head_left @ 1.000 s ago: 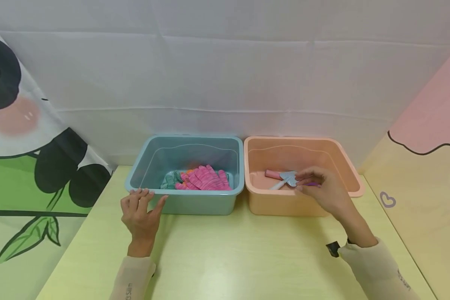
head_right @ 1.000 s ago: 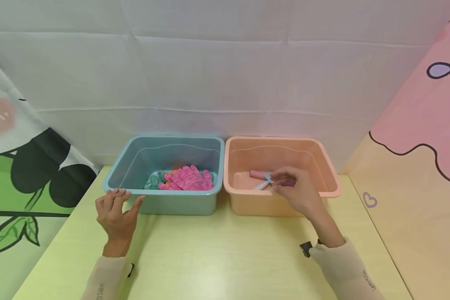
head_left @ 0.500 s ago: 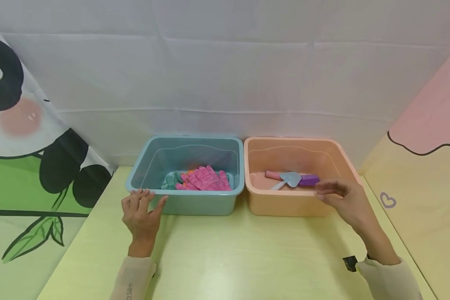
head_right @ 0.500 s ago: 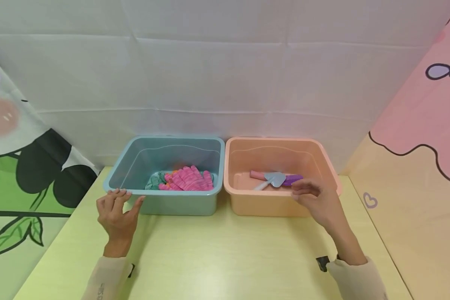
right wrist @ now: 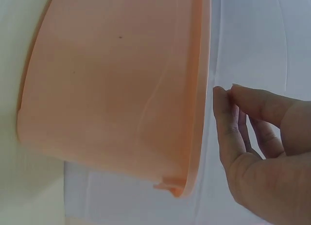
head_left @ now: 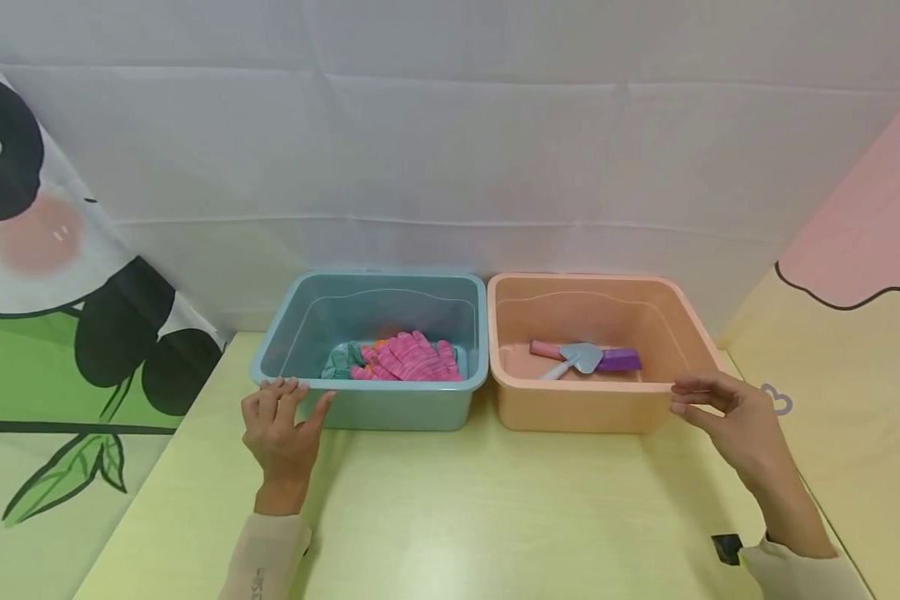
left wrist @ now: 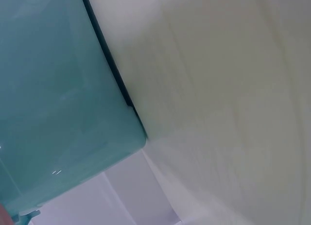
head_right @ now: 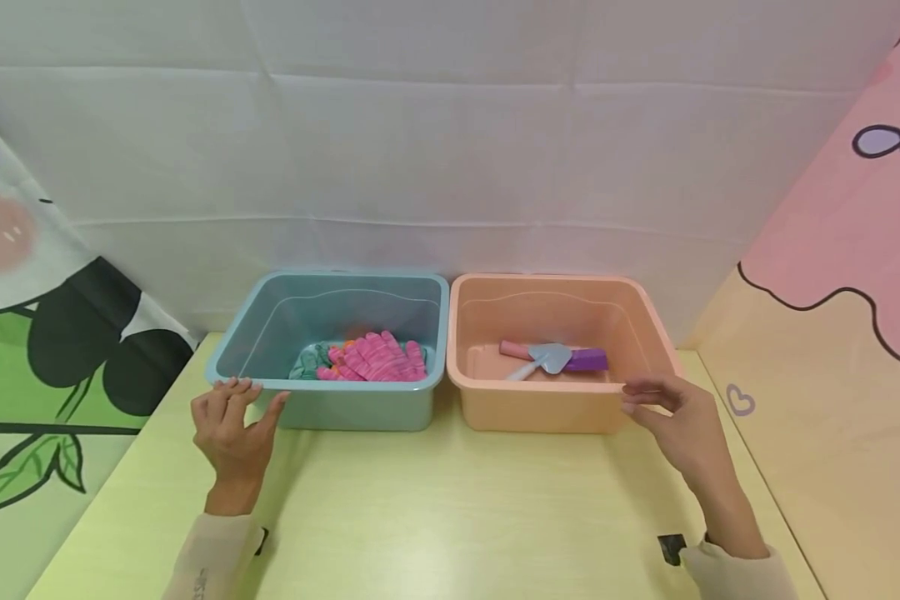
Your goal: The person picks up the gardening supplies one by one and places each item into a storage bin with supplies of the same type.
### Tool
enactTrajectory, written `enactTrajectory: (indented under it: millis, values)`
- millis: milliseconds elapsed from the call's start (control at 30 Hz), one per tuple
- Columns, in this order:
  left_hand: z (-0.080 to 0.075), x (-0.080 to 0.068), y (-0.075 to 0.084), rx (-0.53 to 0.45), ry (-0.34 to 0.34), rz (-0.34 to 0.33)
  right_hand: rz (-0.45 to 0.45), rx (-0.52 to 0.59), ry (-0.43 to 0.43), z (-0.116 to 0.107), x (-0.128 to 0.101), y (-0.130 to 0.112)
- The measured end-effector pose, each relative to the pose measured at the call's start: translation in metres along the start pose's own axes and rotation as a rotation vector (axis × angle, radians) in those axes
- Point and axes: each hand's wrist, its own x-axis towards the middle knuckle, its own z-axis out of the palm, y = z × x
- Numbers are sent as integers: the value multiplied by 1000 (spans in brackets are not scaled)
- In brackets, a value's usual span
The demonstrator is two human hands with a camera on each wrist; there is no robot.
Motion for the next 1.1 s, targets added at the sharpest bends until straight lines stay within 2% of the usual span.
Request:
enactTrajectory:
  millis: [333, 733, 900, 1100]
  values:
    - [-3, 1, -1, 20, -12, 11, 5, 3, 41, -14, -9, 23]
    - [-5, 2, -3, -2, -40, 30, 149, 172, 30, -33, -23, 47]
    - [-9, 3, -4, 12, -66, 38, 177, 95, 44, -35, -27, 58]
    - [-14, 7, -3, 19, -130, 62, 218, -5, 57, -40, -31, 76]
